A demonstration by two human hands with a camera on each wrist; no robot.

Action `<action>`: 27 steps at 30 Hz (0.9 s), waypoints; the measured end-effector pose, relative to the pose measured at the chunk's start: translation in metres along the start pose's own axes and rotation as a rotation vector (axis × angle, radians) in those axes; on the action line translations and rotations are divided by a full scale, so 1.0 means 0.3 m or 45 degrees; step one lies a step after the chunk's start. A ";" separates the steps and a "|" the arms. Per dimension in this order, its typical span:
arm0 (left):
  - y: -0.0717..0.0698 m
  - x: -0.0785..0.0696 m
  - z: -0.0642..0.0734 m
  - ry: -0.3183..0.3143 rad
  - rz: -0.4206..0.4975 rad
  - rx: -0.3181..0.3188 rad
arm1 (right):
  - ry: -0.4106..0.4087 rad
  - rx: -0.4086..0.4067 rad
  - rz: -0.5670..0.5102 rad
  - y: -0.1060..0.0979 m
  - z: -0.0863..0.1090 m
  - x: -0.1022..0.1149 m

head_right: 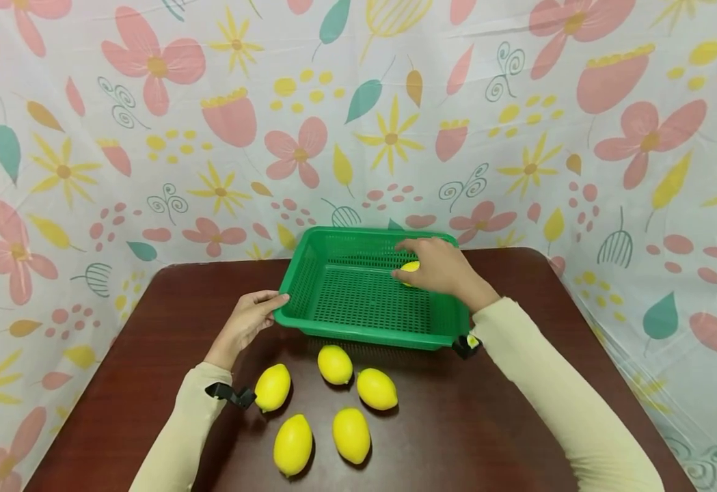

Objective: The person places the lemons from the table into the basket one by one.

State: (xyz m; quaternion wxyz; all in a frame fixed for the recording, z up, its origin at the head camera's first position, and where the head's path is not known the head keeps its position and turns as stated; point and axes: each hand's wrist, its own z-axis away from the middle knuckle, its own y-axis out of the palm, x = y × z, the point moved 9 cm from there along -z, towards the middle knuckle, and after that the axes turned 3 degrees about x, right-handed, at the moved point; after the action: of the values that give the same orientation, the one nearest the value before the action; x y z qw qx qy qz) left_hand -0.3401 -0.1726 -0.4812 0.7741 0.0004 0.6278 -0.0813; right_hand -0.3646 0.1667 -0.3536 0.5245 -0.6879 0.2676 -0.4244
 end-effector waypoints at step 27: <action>0.007 0.009 -0.004 -0.004 0.017 0.007 | -0.070 -0.134 -0.195 0.227 0.441 0.335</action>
State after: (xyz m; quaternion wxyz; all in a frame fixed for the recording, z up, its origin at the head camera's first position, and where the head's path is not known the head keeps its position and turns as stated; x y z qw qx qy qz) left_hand -0.3405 -0.1708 -0.4842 0.7756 0.0067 0.6264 -0.0778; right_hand -0.1949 0.1294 -0.3997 0.4606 -0.7444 0.2216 -0.4297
